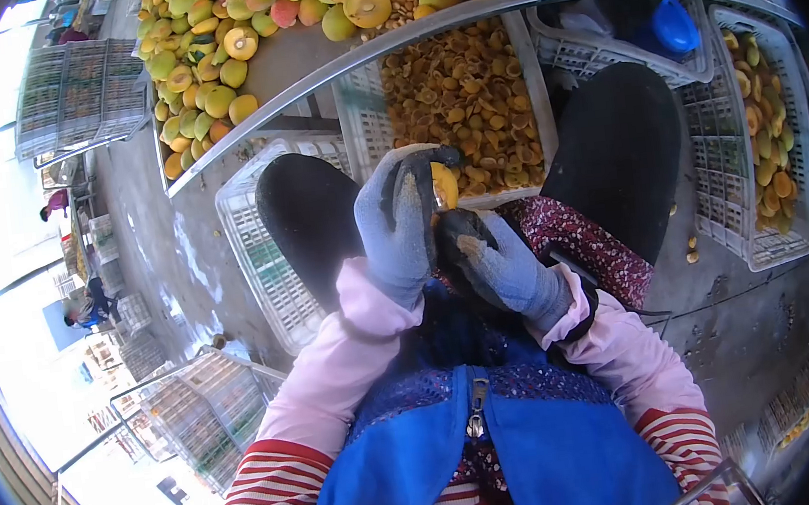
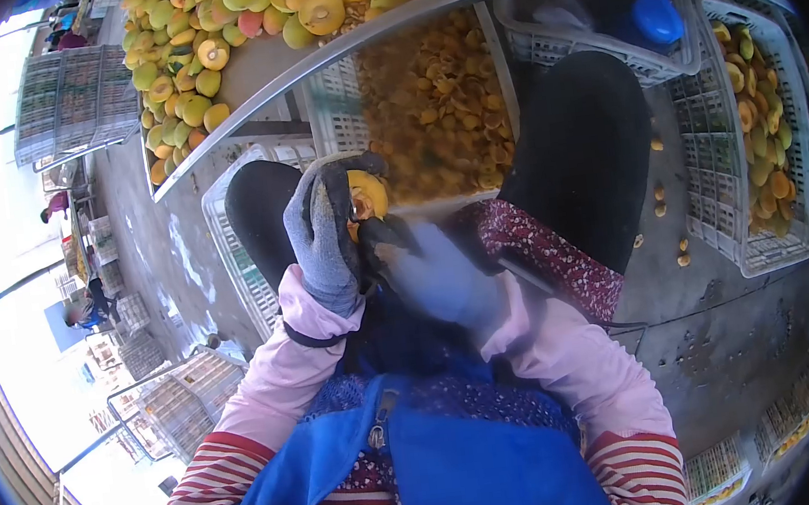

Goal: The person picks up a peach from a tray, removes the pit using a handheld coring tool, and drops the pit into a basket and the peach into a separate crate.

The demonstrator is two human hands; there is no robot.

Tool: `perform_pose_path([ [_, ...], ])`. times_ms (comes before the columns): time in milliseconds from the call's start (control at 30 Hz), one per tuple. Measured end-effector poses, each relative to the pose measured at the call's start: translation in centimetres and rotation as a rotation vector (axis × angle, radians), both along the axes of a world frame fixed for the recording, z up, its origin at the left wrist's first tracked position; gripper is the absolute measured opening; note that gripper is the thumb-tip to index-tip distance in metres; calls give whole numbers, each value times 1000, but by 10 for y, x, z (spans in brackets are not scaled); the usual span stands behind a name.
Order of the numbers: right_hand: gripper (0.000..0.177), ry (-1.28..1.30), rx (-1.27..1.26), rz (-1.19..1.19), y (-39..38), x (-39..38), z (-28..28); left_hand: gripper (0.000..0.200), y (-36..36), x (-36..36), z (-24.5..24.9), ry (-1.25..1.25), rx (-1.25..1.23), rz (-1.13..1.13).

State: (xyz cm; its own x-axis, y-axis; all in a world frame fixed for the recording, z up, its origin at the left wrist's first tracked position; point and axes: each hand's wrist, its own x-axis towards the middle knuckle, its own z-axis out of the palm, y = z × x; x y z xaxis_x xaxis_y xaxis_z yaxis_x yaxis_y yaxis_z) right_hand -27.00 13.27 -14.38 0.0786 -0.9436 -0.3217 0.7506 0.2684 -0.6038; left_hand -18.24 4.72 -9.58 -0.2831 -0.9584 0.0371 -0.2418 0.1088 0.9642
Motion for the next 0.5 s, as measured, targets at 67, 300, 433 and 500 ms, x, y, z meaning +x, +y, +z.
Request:
perform_pose_path([
  [67, 25, 34, -49, 68, -7, -11, 4, 25, -2, -3, -2, 94, 38, 25],
  [300, 27, 727, -227, 476, -24, -40, 12, 28, -24, 18, 8, 117, 317, -292],
  [433, 26, 148, -47, 351, -14, -18, 6, 25, -16, 17, 10, 150, 431, -156],
  [500, 27, -64, -34, 252, -7, -9, -5, 23, -5, 16, -3, 156, 319, -49],
])
